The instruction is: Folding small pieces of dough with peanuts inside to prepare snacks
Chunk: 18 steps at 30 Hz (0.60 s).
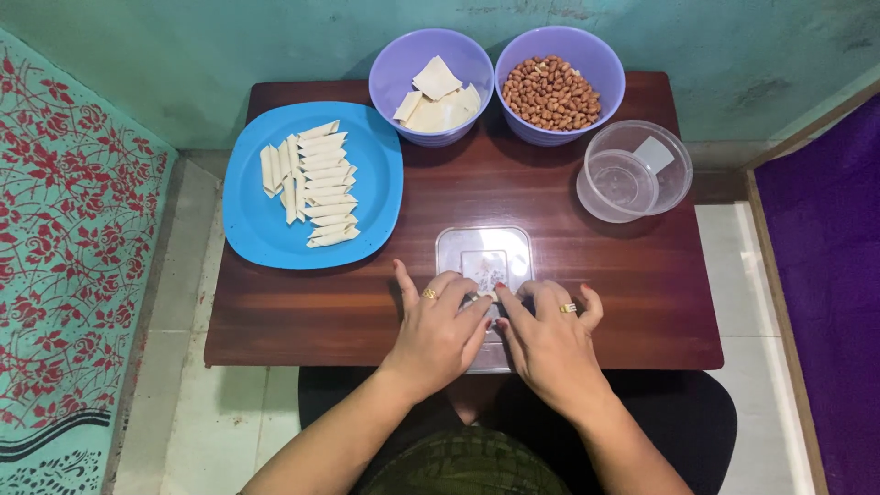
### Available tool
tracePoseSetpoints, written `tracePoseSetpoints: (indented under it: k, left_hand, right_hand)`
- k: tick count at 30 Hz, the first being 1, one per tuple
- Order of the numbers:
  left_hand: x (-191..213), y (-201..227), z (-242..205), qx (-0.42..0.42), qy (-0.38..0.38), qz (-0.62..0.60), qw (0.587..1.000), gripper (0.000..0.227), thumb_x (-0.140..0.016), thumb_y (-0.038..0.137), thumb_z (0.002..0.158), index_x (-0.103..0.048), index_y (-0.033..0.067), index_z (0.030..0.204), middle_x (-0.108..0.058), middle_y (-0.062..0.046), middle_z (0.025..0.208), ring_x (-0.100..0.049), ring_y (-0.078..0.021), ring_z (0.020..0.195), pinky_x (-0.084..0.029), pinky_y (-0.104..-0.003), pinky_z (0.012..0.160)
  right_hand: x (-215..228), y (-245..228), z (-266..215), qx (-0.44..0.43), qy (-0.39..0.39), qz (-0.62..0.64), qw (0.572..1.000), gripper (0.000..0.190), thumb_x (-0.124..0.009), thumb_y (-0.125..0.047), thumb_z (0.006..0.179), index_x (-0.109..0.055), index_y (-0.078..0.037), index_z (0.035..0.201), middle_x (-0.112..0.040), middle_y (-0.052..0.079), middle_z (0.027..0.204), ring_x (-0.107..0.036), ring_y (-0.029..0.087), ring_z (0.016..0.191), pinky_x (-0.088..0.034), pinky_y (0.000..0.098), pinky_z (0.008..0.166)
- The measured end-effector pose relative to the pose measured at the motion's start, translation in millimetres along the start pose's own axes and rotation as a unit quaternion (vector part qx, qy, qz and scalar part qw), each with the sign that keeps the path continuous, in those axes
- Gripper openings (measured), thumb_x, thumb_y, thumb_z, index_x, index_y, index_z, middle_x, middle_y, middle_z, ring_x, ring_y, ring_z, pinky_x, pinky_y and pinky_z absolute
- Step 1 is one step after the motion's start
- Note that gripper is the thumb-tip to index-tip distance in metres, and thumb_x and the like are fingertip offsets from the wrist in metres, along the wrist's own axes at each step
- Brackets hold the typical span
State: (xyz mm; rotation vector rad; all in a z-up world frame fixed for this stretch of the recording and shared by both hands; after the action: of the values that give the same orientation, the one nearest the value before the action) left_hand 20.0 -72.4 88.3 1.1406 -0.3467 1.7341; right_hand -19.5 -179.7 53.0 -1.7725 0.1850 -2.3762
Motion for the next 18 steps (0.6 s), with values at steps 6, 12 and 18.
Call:
tracePoseSetpoints:
  k: [6, 12, 18]
  left_hand:
    - [-2.8, -0.9, -1.8, 0.002, 0.002, 0.003, 1.0, 0.022, -0.072, 0.015, 0.083, -0.072, 0.0104, 0.104, -0.062, -0.009, 0.108, -0.059, -0.0304, 0.107, -0.007, -0.089, 0.103]
    - [-1.0, -3.8, -1.7, 0.032, 0.008, 0.011, 0.999, 0.033, -0.068, 0.016, 0.086, -0.067, 0.0121, 0.119, -0.061, -0.011, 0.116, -0.06, -0.0293, 0.11, -0.006, -0.085, 0.108]
    - [-12.7, -6.8, -7.7, 0.002, 0.024, 0.024, 0.999, 0.039, -0.066, 0.019, 0.085, -0.066, 0.012, 0.123, -0.059, -0.018, 0.126, -0.056, -0.0375, 0.122, -0.009, -0.09, 0.102]
  right_hand:
    - [5.3, -5.9, -5.5, 0.009, -0.019, 0.008, 1.0, 0.042, -0.056, -0.037, 0.096, -0.059, -0.026, 0.137, -0.055, 0.004, 0.122, -0.056, 0.025, 0.116, -0.021, 0.0644, 0.108]
    - [-2.4, -6.6, 0.8, 0.011, -0.024, -0.03, 0.999, 0.049, -0.054, -0.041, 0.097, -0.056, -0.02, 0.141, -0.055, 0.007, 0.127, -0.054, 0.025, 0.122, -0.023, 0.0646, 0.108]
    - [-15.4, 5.3, 13.9, 0.014, -0.061, -0.003, 0.998, 0.052, -0.053, -0.051, 0.098, -0.058, -0.021, 0.141, -0.056, 0.01, 0.127, -0.048, 0.032, 0.132, -0.016, 0.0669, 0.108]
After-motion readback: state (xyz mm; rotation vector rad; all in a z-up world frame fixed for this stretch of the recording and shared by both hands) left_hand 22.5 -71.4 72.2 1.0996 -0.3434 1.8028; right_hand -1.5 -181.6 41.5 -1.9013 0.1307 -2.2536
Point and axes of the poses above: each hand's wrist, its own z-axis towards the middle knuckle, its own x-axis out of the back of the hand, y = z × x, the point moved 10 cm from there along z, towards the middle knuckle
